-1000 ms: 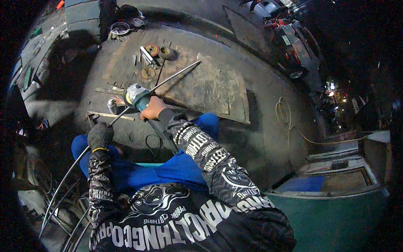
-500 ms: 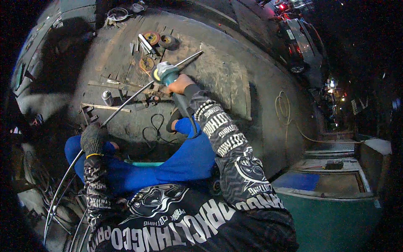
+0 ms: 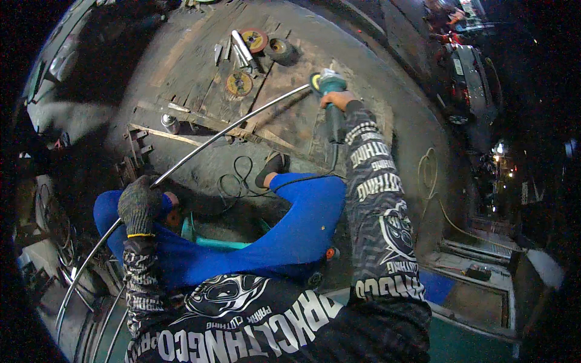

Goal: The person sits on the floor and uses an angle grinder to smooth a long metal rod, holding it with one hand and moving the grinder along its length. The rod is repositioned several times to grind different sections.

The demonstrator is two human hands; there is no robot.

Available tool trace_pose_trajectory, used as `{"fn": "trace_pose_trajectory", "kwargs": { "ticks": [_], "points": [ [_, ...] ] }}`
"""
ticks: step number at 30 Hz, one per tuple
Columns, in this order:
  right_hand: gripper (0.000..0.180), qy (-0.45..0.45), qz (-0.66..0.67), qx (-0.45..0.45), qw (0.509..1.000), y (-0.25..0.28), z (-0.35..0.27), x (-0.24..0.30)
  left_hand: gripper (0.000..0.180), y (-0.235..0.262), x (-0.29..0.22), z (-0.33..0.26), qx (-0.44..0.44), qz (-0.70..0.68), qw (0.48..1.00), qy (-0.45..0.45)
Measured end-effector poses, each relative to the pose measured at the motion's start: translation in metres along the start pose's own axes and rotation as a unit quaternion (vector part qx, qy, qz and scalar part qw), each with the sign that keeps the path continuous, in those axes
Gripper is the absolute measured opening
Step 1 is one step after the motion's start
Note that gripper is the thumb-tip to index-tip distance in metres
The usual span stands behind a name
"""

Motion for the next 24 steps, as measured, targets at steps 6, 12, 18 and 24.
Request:
{"fn": "trace_pose_trajectory", "kwargs": {
  "ticks": [6,12,18,24],
  "points": [
    [0.027,-0.155,0.163,0.005,0.974,0.024,0.010,-0.036,0.032,0.010,0.000,-0.006,0.017,0.008,1.000,0.021],
    [0.028,-0.117,0.157,-0.058,0.979,0.029,0.038,-0.073,0.030,0.023,-0.008,-0.002,0.028,0.001,0.999,0.017],
    [0.037,-0.135,0.216,-0.117,0.960,0.007,0.052,-0.049,0.030,0.012,0.000,0.005,0.035,-0.011,0.999,0.034],
    [0.046,-0.043,0.123,-0.124,0.984,-0.007,0.030,-0.004,0.031,0.007,0.000,0.017,0.051,-0.020,0.997,0.046]
  ]
}}
Point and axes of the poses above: each hand's wrist, its own z-axis towards the middle knuckle, its own y-axis out of the back of the hand, x = y × z, the point moved 1 cm from there along z, towards the middle knuckle, and after that the axes turned 10 degrees about z, right-handed, at the moved point
